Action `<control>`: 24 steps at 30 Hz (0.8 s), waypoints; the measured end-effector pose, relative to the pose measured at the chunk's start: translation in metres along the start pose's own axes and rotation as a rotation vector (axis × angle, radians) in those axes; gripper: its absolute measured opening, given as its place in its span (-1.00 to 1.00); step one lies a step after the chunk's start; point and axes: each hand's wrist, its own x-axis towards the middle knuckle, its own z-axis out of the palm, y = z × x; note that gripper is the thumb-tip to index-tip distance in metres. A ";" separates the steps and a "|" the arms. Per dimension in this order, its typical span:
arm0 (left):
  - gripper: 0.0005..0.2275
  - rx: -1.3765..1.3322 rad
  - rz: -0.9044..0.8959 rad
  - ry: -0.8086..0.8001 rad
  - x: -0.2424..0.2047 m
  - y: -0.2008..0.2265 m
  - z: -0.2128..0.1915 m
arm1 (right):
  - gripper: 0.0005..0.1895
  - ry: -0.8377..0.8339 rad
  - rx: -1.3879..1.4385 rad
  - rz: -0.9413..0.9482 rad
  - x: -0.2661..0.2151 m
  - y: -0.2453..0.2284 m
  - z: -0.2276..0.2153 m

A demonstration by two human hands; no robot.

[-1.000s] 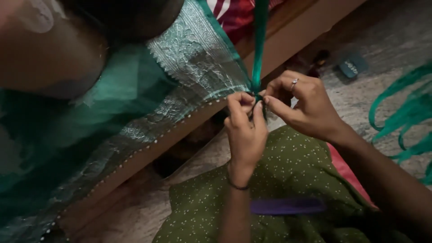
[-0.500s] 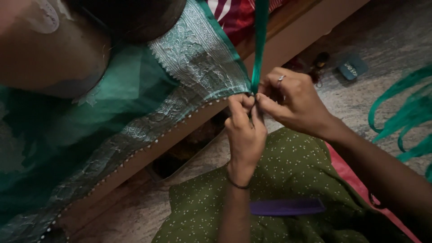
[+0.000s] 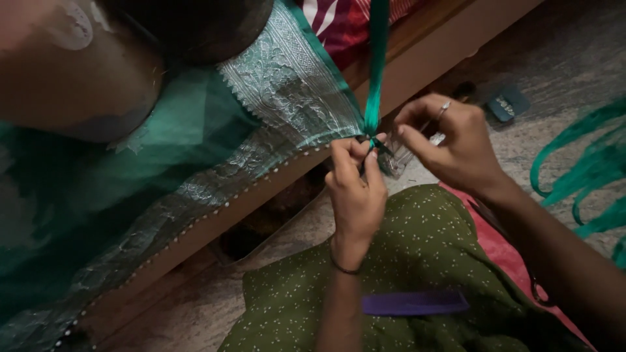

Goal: Attaching decorative green ribbon and small white beads to the border of a green textile garment.

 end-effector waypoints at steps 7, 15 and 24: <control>-0.85 0.052 -0.076 0.000 0.000 0.009 -0.002 | -0.85 -0.024 -0.073 -0.067 -0.002 -0.020 0.009; -0.83 0.133 0.009 -0.041 -0.001 0.006 -0.005 | -0.87 0.003 -0.219 -0.165 -0.003 -0.024 0.015; -0.86 0.092 -0.003 -0.030 -0.002 0.006 -0.004 | -0.88 0.007 -0.054 -0.034 -0.007 -0.011 0.012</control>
